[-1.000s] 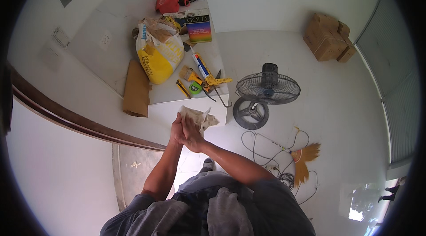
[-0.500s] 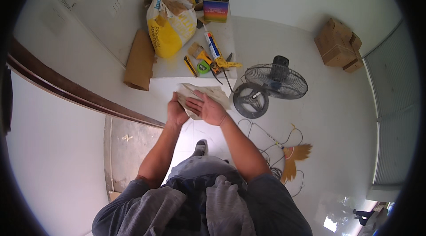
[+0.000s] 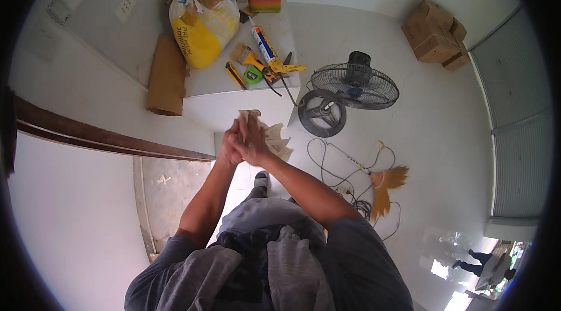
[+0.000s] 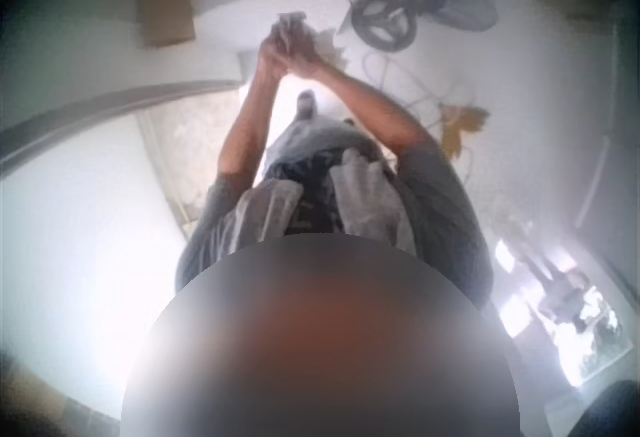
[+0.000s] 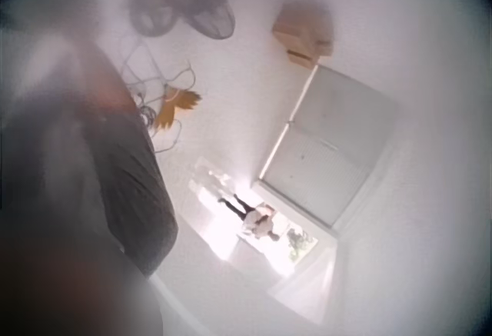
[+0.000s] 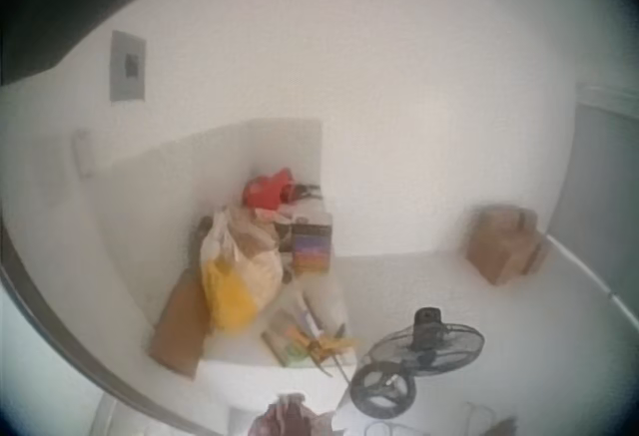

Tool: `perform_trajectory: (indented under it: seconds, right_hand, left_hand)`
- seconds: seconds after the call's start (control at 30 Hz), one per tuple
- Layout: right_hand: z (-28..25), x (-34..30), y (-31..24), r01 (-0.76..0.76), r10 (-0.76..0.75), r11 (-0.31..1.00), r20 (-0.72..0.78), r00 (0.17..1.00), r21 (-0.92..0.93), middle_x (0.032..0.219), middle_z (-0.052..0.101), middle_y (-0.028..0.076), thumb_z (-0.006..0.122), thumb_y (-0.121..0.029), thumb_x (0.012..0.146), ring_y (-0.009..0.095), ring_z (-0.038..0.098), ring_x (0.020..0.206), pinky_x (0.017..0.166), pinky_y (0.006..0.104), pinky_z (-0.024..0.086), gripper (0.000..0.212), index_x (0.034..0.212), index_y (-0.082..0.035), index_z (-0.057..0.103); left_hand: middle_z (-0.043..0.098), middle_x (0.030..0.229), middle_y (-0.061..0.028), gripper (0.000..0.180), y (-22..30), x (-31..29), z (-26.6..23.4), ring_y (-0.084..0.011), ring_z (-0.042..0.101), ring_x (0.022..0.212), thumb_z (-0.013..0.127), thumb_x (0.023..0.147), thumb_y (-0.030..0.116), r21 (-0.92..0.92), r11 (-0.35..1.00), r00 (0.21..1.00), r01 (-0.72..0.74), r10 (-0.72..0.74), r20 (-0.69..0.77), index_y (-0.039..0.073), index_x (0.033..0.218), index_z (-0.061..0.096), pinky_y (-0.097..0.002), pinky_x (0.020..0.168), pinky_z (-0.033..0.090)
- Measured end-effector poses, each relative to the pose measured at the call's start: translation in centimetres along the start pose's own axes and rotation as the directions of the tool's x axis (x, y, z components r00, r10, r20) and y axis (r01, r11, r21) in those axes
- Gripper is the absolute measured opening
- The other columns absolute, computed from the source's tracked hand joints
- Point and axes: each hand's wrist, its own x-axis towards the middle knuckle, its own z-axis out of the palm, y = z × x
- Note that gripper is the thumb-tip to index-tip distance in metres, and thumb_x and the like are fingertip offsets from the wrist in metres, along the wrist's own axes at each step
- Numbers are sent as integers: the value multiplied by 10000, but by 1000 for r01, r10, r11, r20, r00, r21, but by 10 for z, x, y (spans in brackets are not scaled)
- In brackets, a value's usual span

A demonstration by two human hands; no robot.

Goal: The person uses an angle grinder to cut square holes in the tiled floor of a bathroom. They position the tool, cut along marked lines, and remove the cut tile pieces.

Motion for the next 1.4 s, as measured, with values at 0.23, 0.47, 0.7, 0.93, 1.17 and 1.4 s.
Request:
perform_trajectory:
  seconds: [0.23,0.47,0.7,0.93,1.17,1.4]
  right_hand:
    - [-80,-21,-13,142,194,850,551,812,-508,1298,648,202,590,-424,967,370,592,1252,992,478,481,568,1360,-14,576]
    - [-20,36,13,45,509,510,343,790,-859,1273,687,103,580,-379,942,287,654,1183,1003,427,501,440,1264,-91,659]
    - [-51,8,23,247,43,880,588,808,-405,1143,722,110,682,-341,892,237,688,1074,945,381,527,325,1094,-98,757]
    - [-73,31,45,-452,-153,-219,427,891,865,1237,682,130,579,-425,1019,259,673,1109,929,375,553,522,1411,-85,526]
    - [-87,-20,160,-735,742,661,12,670,151,1254,654,255,680,-445,950,381,652,1143,977,463,512,677,1361,74,540]
    - [1,13,51,182,-198,979,-192,961,-97,1669,125,255,424,-599,1011,418,79,1556,1227,575,15,909,1609,10,109]
  left_hand:
    - [581,1374,-177,607,56,-16,-37,-344,562,1282,289,1096,506,88,995,999,-34,30,45,33,1439,454,-482,1113,442]
    - [496,1500,-186,551,-44,-11,-2,-341,295,1505,392,1095,398,928,193,916,-318,317,248,-7,1447,516,-379,1226,215]
    - [586,1336,-195,540,-18,28,-50,-334,560,1246,299,1110,400,300,923,970,239,-211,-124,-13,1337,563,-420,1075,447]
    - [653,1223,-125,437,-22,36,-48,-279,640,1141,285,1109,401,-403,828,825,389,-119,553,110,1222,591,-467,1050,499]
    - [526,1448,-162,503,15,18,-31,-354,526,1318,230,1116,418,-95,984,987,148,-141,80,129,1451,470,-518,1110,435]
    - [529,1422,-134,511,9,35,-19,-314,543,1279,260,1118,421,-1,994,994,110,-110,8,140,1520,404,-484,1125,425]
